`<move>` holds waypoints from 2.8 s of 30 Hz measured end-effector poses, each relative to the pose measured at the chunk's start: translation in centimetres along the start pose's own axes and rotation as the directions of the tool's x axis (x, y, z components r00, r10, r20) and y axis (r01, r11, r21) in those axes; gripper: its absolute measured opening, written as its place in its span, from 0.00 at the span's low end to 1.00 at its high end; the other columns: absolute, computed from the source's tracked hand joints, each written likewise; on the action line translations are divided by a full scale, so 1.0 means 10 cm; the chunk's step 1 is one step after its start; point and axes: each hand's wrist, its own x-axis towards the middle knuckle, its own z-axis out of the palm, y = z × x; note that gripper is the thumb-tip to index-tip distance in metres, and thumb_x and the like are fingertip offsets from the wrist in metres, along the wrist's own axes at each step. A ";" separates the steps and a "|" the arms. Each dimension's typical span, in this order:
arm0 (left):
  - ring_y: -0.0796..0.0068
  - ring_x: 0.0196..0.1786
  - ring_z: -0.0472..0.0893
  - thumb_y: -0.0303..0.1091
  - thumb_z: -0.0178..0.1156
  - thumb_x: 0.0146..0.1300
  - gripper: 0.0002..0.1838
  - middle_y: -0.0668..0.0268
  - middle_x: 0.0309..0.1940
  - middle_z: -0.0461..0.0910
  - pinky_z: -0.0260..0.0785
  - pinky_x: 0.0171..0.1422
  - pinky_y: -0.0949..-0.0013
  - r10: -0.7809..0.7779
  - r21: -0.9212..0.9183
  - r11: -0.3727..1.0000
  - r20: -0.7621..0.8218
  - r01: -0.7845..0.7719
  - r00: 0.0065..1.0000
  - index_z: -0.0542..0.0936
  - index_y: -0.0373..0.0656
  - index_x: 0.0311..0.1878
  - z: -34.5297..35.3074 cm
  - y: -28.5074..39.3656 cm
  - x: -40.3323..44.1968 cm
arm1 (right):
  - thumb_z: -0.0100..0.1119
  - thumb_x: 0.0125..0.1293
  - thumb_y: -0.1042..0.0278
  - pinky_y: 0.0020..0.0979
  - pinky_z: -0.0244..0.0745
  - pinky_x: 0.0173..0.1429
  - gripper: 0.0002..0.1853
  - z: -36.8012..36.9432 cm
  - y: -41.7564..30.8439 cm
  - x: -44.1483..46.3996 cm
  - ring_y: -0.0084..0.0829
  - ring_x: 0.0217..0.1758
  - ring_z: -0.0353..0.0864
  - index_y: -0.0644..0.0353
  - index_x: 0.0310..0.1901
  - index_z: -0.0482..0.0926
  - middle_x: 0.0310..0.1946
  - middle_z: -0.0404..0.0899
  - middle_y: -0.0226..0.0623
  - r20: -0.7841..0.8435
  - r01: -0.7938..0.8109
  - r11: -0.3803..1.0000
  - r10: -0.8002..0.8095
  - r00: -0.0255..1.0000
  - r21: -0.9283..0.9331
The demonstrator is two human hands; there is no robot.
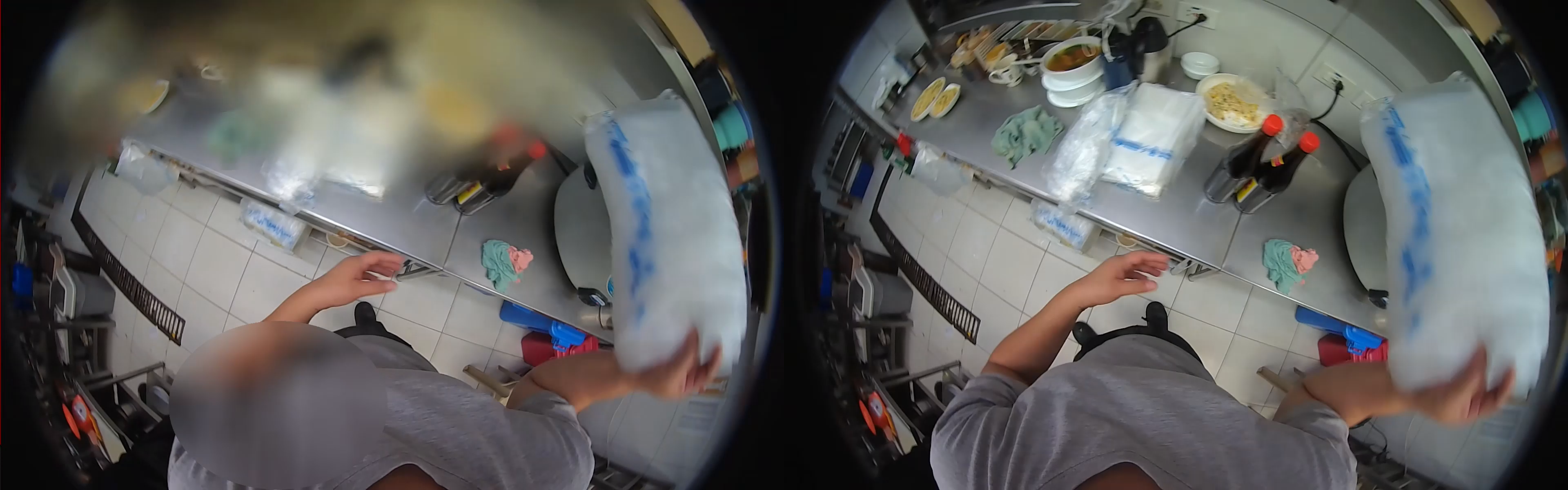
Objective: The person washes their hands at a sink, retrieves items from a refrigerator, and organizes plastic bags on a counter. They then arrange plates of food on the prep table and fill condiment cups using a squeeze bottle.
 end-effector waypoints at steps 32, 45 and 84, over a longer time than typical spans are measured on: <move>0.68 0.51 0.77 0.16 0.63 0.47 0.31 0.63 0.48 0.76 0.71 0.56 0.64 -0.475 -0.476 0.797 -0.874 -0.372 0.102 0.68 0.41 0.58 -3.34 -3.78 -1.67 | 0.61 0.59 0.51 0.56 0.45 0.71 0.38 2.63 -2.67 -7.94 0.56 0.72 0.48 0.53 0.69 0.58 0.71 0.48 0.54 0.873 -0.293 0.955 -0.180 -0.454 0.044; 0.51 0.71 0.58 0.31 0.71 0.47 0.45 0.55 0.68 0.60 0.53 0.71 0.54 -0.212 -0.041 0.821 -0.948 0.569 0.237 0.60 0.44 0.69 -4.72 -4.66 -1.40 | 0.60 0.61 0.59 0.44 0.51 0.72 0.35 2.71 -1.48 -10.45 0.49 0.72 0.53 0.50 0.69 0.60 0.71 0.53 0.46 0.642 -0.409 0.895 -0.208 -0.738 -0.180; 0.57 0.65 0.64 0.47 0.71 0.45 0.43 0.54 0.61 0.67 0.55 0.69 0.58 -0.079 0.407 0.709 -0.766 0.576 0.638 0.66 0.36 0.63 -4.96 -5.97 -0.54 | 0.42 0.70 0.49 0.41 0.62 0.66 0.32 3.44 -1.46 -11.45 0.48 0.67 0.63 0.55 0.70 0.53 0.70 0.57 0.41 0.756 0.240 0.971 0.157 -0.636 0.000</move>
